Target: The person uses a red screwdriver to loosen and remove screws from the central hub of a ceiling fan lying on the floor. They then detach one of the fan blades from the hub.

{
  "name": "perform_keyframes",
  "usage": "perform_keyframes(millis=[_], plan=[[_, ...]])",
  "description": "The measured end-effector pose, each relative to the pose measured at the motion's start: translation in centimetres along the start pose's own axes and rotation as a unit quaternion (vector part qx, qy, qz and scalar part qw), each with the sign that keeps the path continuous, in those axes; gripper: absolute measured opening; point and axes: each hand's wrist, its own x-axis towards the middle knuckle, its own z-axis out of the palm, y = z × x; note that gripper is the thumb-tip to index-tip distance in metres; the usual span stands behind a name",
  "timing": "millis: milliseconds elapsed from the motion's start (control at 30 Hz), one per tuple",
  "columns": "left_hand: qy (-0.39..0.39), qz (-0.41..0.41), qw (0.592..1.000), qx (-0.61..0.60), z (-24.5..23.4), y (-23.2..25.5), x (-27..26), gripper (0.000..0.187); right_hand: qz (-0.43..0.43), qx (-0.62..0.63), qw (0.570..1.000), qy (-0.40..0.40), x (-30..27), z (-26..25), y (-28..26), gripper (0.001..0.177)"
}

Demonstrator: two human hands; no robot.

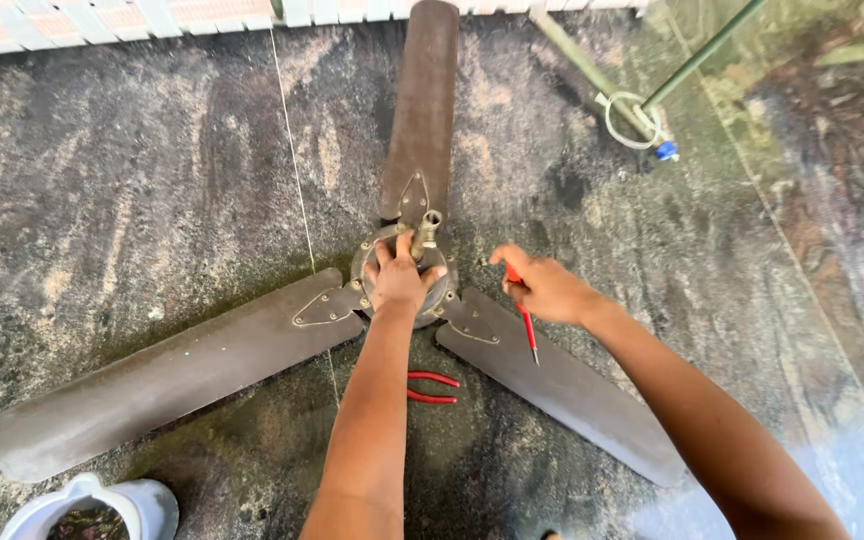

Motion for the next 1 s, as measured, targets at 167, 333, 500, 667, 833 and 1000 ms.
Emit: perform_keyframes(millis=[167,333,500,667,833,1000], plan=[[0.099,0.121,0.983,-0.094,-2.7,1.1,-2.9,0.092,-0.078,-0.013,0.993,0.084,-1.2,-0.2,-2.1,0.039],[0.262,0.317,0.899,-0.149,-5.7,3.3,-5.2,0.071,-0.066,-0.09,0.981,0.162,-2.9,-0.7,-4.5,0.027],[0.232,0.248,0.925,-0.17,-4.9,2.2,-5.4,0.066,-0.024,-0.077,0.975,0.205,-4.6,-1.1,-6.2,0.032],[0.272,0.199,0.941,-0.041,3.9,-6.6,-3.1,0.045,-0.078,-0.029,0.962,0.261,-5.5,-0.2,-5.6,0.036],[0.052,0.003,0.993,-0.108,13.1,-14.5,-0.9,0.032,-0.102,0.008,0.956,0.274,-5.1,1.5,-3.7,0.033],[0.038,0.048,0.988,-0.139,16.5,-14.6,1.4,0.042,-0.096,0.033,0.964,0.244,-4.7,2.2,-3.0,0.033]])
